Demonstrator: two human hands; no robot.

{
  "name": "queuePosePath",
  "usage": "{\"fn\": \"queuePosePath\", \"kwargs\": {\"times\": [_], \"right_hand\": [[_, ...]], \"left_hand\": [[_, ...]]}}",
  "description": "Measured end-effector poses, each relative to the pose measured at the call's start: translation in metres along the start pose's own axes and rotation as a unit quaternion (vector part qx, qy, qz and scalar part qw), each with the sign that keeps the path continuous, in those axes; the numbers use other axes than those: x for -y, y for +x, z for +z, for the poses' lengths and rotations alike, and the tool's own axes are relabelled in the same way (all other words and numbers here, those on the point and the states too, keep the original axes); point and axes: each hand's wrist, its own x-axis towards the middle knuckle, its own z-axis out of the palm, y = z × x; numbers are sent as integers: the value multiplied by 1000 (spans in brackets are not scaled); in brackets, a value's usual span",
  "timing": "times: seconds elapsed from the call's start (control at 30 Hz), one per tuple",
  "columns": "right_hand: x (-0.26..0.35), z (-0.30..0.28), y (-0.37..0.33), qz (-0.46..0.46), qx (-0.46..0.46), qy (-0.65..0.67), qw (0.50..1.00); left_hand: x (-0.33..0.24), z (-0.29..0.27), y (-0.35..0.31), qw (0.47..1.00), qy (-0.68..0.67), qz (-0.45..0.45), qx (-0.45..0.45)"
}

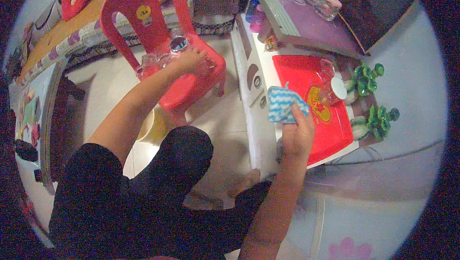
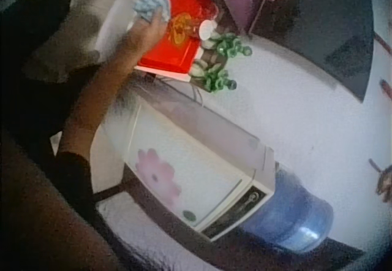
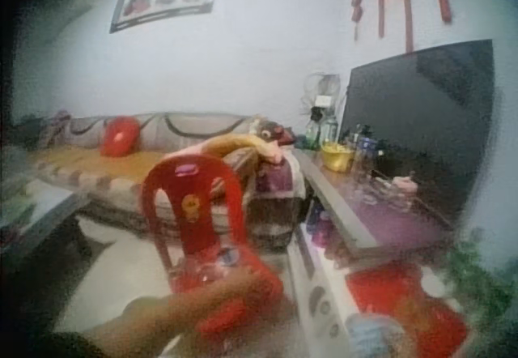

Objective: The person cleans glass cups and a small lid by hand with a cloth, handling them one at a time and placing them on a red tray and a chair.

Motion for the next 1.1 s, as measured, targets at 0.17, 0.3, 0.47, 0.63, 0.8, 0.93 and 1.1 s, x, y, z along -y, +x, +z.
{"fn": "queuePosePath", "kwargs": {"times": [0.17, 0.3, 0.47, 0.63, 0.8, 0.93, 1.1], "right_hand": [[6, 9, -6, -16, -26, 25, 999], [14, 0, -3, -42, -61, 23, 997], [35, 1, -13, -94, -43, 66, 992], [47, -5, -18, -122, -29, 55, 991], [58, 2, -25, -134, 1, 6, 991], [55, 5, -28, -168, -135, -81, 973], [50, 16, -29, -233, -232, -263, 907]], "left_hand": [[-31, -50, -28, 999, -30, 2, -24], [-35, -64, -30, 864, -498, 38, -55], [-112, -114, -49, 496, -855, 142, 60], [-185, -133, -42, 177, -963, 158, 131], [-218, -122, -47, 78, -985, 97, 119], [-230, -116, -50, 34, -992, 35, 120], [-240, -113, -48, -33, -993, -23, 113]]}}
